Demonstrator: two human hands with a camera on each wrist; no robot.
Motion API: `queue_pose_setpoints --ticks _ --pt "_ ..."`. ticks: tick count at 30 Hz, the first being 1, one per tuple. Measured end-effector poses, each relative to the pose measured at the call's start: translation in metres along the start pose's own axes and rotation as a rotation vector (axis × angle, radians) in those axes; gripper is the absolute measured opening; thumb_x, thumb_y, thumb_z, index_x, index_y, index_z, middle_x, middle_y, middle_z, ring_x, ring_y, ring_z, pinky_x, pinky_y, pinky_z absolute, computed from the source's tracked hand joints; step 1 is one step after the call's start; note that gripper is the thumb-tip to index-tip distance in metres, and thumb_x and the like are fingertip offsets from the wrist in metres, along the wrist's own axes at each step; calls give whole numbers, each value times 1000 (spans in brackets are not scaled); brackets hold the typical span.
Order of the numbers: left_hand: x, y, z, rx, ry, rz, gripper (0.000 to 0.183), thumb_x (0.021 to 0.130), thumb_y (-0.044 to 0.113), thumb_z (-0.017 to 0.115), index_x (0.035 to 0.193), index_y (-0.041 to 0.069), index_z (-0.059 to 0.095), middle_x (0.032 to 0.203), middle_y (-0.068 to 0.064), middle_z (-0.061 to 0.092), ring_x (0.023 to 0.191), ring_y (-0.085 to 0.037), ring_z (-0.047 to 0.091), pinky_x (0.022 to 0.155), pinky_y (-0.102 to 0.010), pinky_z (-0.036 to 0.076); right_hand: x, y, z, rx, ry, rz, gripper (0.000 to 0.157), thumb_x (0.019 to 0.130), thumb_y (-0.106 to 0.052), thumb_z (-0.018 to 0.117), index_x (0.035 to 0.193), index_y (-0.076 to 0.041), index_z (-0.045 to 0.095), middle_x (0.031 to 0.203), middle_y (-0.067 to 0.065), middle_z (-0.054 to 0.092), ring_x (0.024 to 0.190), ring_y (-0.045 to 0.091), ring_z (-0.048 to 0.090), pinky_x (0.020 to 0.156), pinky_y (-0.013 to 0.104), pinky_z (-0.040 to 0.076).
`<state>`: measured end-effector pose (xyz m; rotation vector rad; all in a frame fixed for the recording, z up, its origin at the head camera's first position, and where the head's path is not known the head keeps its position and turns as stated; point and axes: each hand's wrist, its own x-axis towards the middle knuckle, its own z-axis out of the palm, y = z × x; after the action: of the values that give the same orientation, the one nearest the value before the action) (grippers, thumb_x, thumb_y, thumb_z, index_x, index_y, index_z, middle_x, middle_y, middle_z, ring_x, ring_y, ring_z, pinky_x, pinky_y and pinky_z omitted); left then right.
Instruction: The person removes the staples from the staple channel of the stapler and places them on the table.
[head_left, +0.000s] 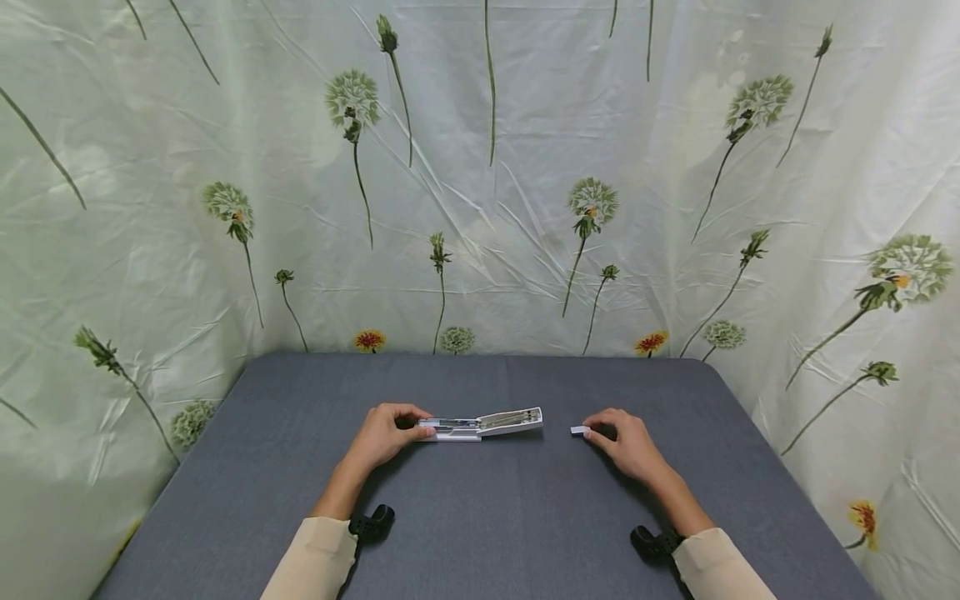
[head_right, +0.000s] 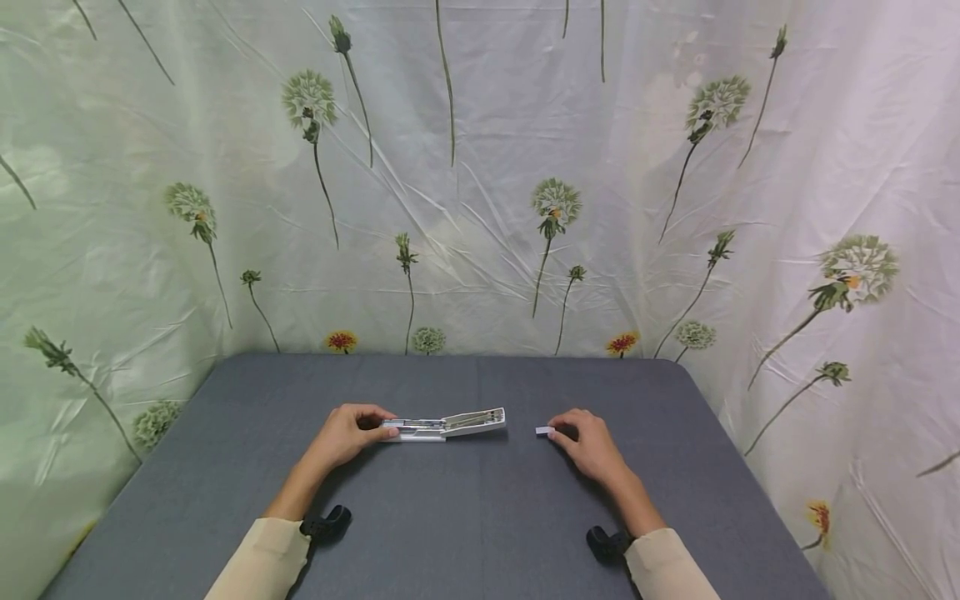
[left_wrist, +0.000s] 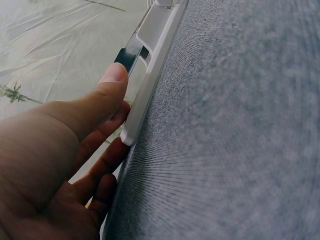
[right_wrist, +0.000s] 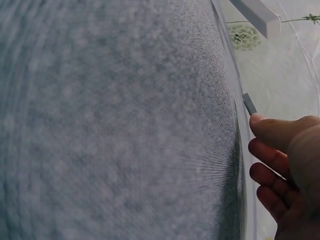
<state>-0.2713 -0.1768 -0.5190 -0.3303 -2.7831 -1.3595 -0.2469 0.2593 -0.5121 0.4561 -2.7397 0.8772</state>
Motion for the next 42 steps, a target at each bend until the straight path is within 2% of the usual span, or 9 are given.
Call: queue_pose_setpoints --ticks 6,13,27,42 --pt "0 0 0 6 1 -4 18 81 36 88 98 30 82 86 10 73 77 -10 59 74 -32 46 -2 3 1 -21 24 -36 10 89 -13 80 99 -13 80 99 0 76 98 28 68 88 50 50" --pt "0 0 1 11 11 -7 18 81 36 89 97 30 82 85 10 72 76 -11 58 74 -32 46 0 4 -2 -39 -39 -20 8 90 -13 80 97 -16 80 101 1 73 100 27 66 89 51 50" --pt "2 -1 2 11 9 -14 18 81 37 88 96 31 82 87 10 74 78 -10 59 76 -33 46 1 4 -5 -25 -92 23 10 91 -17 80 101 -16 80 105 3 72 105 31 66 94 55 49" --pt "1 0 0 3 -2 0 19 81 35 89 98 30 83 85 9 72 77 -11 59 74 -31 47 -3 2 -7 13 -80 24 17 90 -16 80 106 -11 80 107 4 72 104 29 64 92 51 48"
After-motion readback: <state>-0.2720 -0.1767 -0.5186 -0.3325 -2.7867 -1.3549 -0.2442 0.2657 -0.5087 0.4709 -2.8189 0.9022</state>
